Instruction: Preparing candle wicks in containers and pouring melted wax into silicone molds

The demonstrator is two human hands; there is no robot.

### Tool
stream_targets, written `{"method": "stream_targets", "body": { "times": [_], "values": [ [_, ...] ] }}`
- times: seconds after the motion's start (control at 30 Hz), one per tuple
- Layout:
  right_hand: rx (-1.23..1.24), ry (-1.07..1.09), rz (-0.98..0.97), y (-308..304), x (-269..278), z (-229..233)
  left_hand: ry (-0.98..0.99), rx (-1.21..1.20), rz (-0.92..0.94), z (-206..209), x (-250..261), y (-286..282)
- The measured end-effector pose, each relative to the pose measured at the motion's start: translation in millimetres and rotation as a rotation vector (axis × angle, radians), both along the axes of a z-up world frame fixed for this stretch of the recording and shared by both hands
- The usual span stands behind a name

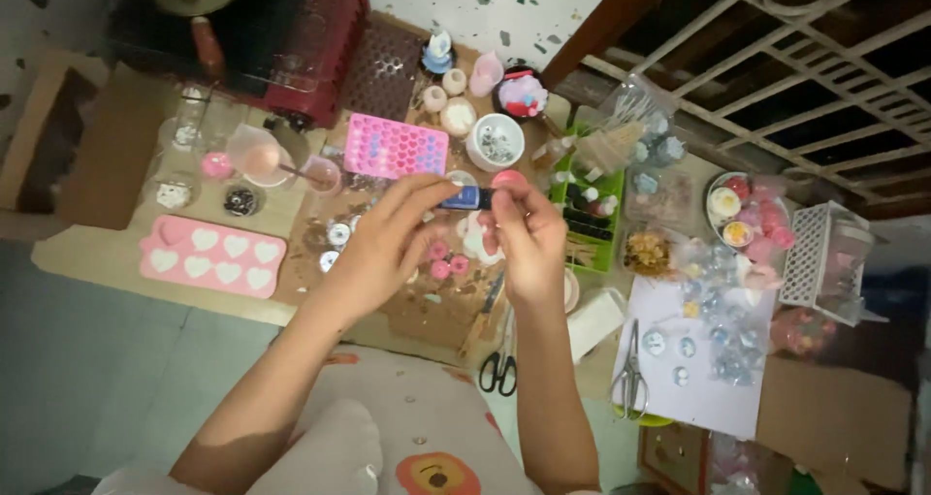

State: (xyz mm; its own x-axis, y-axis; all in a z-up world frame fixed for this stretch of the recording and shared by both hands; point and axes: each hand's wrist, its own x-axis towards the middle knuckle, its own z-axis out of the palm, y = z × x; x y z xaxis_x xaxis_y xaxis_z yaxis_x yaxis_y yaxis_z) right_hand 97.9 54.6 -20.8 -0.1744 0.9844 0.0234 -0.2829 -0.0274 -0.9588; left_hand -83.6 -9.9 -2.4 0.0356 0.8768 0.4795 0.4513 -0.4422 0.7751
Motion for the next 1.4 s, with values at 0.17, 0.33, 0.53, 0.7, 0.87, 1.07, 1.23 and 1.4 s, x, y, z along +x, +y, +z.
{"method": "stream_targets", "body": {
  "times": [0.17, 0.33, 0.53, 0.7, 0.87, 1.07, 1.23, 1.4],
  "values": [
    [-0.151, -0.31, -0.125, -8, -58, -9, 0.164, -0.01, -0.051, -41, -47, -2],
    [-0.148, -1.031, -0.2, -26, -106, 12, -0.064, -0.083, -0.026, -45, -82, -15],
    [-0.202, -0.699, -0.306, -61, -163, 6, -0.021, -0.059, -0.017, -98, -87, -24],
    [0.082, -0.903, -0.217, -85, -173, -48, -0.661, -0.721, 0.058, -157, -103, -18],
    [-0.082, -0.795, -0.141, -67, -178, -88, -0.594, -0.977, -0.207, -191, -164, -3],
    [-0.567, -0.475, -0.165, -48, -181, -147, -0.55, -0.851, -0.319, -178, -187, -13],
    [-0.378, -0.375, -0.1, -39, -188, -143, -0.828, -0.958, -0.185, -226, -194, 14],
    [0.029, -0.425, -0.39, -38, -169, -151, -0.399, -0.838, -0.008, -202, -221, 60]
  ]
}}
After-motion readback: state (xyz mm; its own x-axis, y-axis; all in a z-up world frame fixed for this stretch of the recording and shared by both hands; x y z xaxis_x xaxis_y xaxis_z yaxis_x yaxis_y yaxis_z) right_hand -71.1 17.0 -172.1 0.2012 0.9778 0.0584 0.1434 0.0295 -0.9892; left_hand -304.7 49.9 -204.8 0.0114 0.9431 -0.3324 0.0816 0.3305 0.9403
